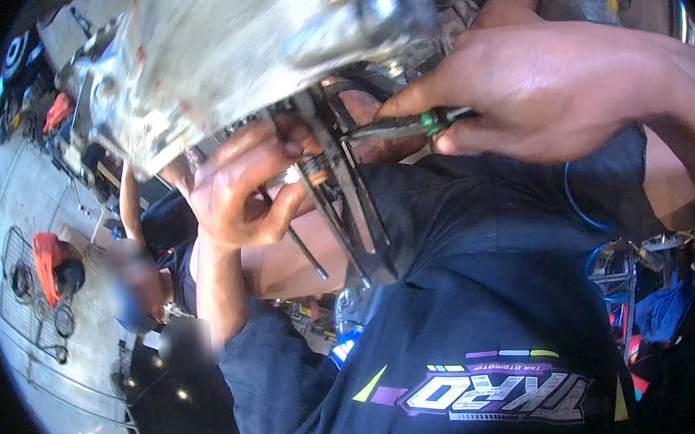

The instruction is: The person works on a motorcycle engine component, using pliers to manipulate a small metal part and positioning a piston within the cylinder block.

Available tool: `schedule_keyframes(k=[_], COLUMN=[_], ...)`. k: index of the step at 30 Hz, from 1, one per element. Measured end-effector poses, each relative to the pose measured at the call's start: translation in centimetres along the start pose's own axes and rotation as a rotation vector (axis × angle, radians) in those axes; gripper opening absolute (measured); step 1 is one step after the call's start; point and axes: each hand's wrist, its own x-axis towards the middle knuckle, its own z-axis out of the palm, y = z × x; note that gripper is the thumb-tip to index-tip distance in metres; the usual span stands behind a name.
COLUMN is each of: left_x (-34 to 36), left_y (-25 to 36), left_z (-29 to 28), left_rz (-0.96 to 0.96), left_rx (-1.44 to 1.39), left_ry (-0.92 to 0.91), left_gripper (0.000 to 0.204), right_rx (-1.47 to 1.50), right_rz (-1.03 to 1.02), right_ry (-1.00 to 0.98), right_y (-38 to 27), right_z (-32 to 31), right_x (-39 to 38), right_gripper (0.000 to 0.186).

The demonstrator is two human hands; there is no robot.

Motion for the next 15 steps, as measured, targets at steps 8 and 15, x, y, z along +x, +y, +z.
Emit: schedule_keyframes(k=[8,15], left_x=[-0.5,-0.3], left_y=[0.4,0.6], left_z=[-0.4,-0.8], left_rz=[0.044,0.050], left_rx=[-0.005,-0.007], left_ry=[0.144,0.127], left_gripper=[0.047,0.047], right_rx=[-0.062,-0.056], right_rz=[-0.024,0.020], right_ry=[0.032,-0.047], right_y=[-0.7,-1.8], right_z=[-1.2,-1.8], right_x=[1.0,1.1], right_gripper=[0.051,0.050])
